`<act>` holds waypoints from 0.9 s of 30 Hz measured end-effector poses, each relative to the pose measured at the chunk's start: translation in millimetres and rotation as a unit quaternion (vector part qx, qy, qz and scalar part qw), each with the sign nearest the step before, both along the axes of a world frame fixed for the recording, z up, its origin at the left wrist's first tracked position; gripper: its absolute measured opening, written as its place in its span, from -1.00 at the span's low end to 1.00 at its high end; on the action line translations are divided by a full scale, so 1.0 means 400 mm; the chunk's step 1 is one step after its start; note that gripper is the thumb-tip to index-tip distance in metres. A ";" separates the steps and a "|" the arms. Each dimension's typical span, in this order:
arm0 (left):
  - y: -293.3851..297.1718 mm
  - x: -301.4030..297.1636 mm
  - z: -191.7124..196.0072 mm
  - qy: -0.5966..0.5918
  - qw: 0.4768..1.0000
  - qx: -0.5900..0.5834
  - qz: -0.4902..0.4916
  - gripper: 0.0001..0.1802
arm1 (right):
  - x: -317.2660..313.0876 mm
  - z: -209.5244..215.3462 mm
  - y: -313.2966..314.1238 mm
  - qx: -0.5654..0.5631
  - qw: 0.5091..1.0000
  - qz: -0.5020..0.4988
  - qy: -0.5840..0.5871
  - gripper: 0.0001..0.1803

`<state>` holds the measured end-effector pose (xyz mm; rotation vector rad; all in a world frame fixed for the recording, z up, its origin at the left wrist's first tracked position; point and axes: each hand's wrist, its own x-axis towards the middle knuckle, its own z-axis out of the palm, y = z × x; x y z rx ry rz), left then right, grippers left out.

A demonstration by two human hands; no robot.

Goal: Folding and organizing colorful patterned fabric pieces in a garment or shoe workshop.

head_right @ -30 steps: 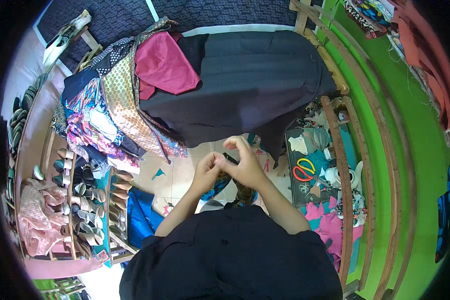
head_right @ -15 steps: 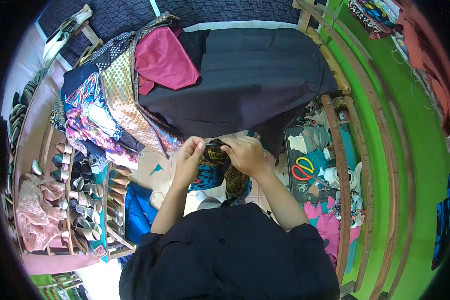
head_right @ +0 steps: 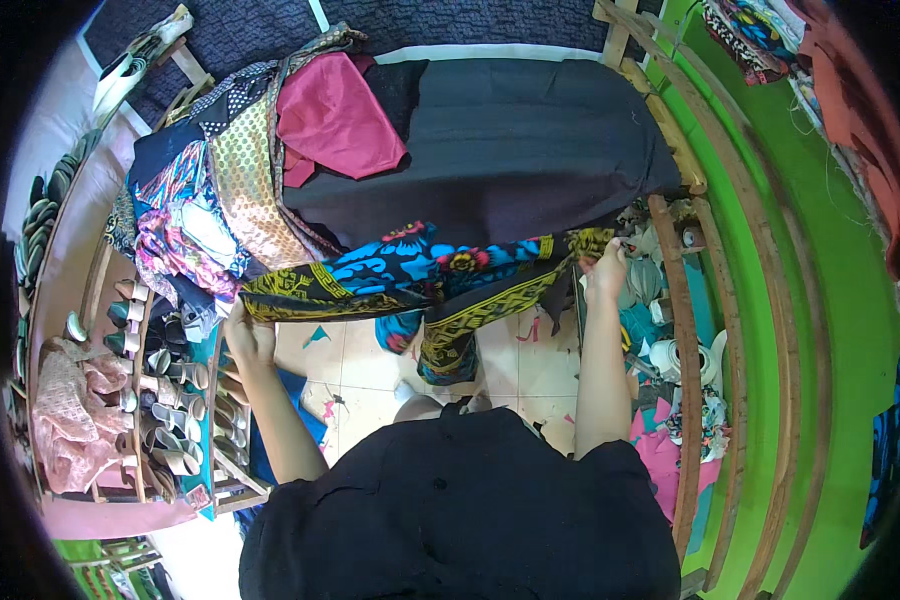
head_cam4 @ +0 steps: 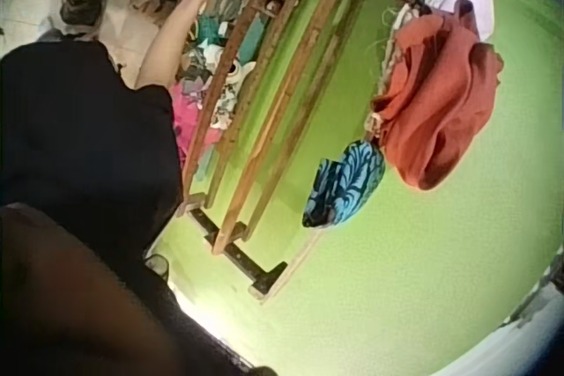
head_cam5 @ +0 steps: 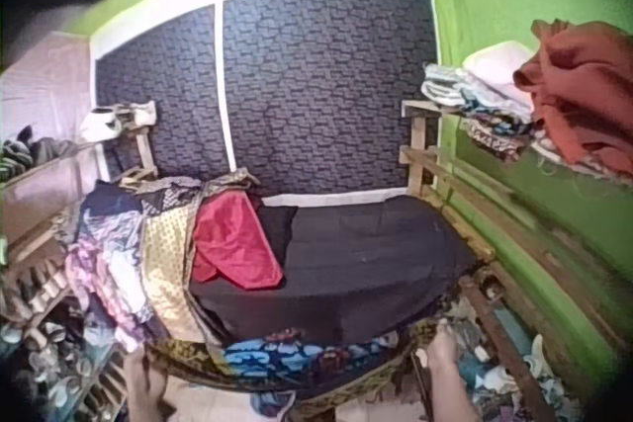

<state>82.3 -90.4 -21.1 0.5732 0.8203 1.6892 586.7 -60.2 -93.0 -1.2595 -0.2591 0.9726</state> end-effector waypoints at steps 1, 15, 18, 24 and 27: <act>-0.003 0.026 0.014 0.000 1.000 0.000 0.002 -0.70 | -0.015 0.019 0.002 0.049 0.999 0.002 -0.003 -0.52; -0.035 0.428 0.027 0.319 0.923 0.019 -0.213 -0.85 | -0.483 0.099 -0.123 0.121 0.794 0.317 -0.504 -0.64; -0.043 0.441 0.063 0.396 0.888 0.033 -0.230 -0.86 | -0.503 0.057 -0.121 0.112 0.790 0.259 -0.545 -0.74; -0.028 0.396 0.088 0.310 0.928 0.030 -0.203 -0.86 | -0.486 0.054 -0.113 0.158 0.751 0.094 -0.635 -0.72; -0.017 0.389 0.028 0.351 0.924 0.036 -0.148 -0.85 | -0.479 0.089 -0.128 0.101 0.803 0.180 -0.559 -0.72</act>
